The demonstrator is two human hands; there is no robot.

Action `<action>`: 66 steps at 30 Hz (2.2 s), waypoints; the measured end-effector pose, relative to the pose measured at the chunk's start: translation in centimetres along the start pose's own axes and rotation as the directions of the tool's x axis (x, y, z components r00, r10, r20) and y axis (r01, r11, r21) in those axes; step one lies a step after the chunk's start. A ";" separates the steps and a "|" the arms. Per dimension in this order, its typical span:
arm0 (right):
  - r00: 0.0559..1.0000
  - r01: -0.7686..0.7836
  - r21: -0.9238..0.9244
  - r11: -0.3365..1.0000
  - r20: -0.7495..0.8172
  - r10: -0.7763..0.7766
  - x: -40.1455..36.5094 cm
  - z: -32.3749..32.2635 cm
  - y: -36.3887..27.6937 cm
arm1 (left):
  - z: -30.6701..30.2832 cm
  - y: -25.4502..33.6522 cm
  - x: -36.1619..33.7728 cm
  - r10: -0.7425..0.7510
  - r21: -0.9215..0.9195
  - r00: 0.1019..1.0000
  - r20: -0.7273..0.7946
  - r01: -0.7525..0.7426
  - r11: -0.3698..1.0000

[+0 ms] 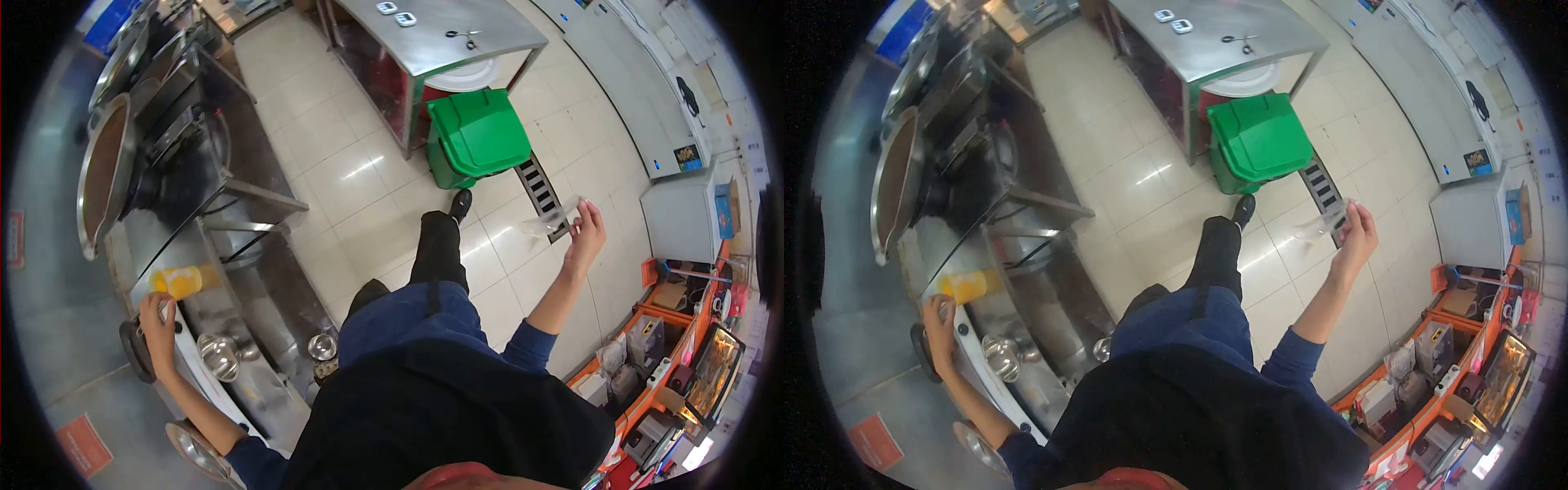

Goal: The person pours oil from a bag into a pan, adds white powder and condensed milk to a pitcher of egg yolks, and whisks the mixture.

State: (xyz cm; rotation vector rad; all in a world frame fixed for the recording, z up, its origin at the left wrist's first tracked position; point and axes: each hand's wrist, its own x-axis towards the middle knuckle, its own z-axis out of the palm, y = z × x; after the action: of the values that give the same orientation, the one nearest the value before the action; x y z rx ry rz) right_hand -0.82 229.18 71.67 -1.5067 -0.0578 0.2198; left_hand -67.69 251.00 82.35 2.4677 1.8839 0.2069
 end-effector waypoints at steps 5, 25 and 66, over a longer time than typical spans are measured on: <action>0.991 0.071 -0.225 0.972 0.131 -0.043 13.5 2.5 3.1 | 11.3 12.9 6.9 -0.072 -0.350 0.997 -0.004 0.066 0.935; 0.224 0.680 -0.129 0.721 0.974 -0.037 31.8 15.7 28.4 | 42.5 41.0 -22.2 -0.116 0.084 -0.068 0.991 0.987 0.140; -0.623 0.318 0.202 0.926 0.781 0.043 -63.3 50.9 26.6 | 41.5 27.0 -43.9 -0.921 -0.866 -0.085 0.380 0.318 -0.386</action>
State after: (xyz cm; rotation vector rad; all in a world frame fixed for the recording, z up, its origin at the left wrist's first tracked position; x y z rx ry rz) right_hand -74.54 269.14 54.84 -0.7410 -2.1289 1.4493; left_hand -48.00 203.87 40.24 -0.1818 2.1226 1.5234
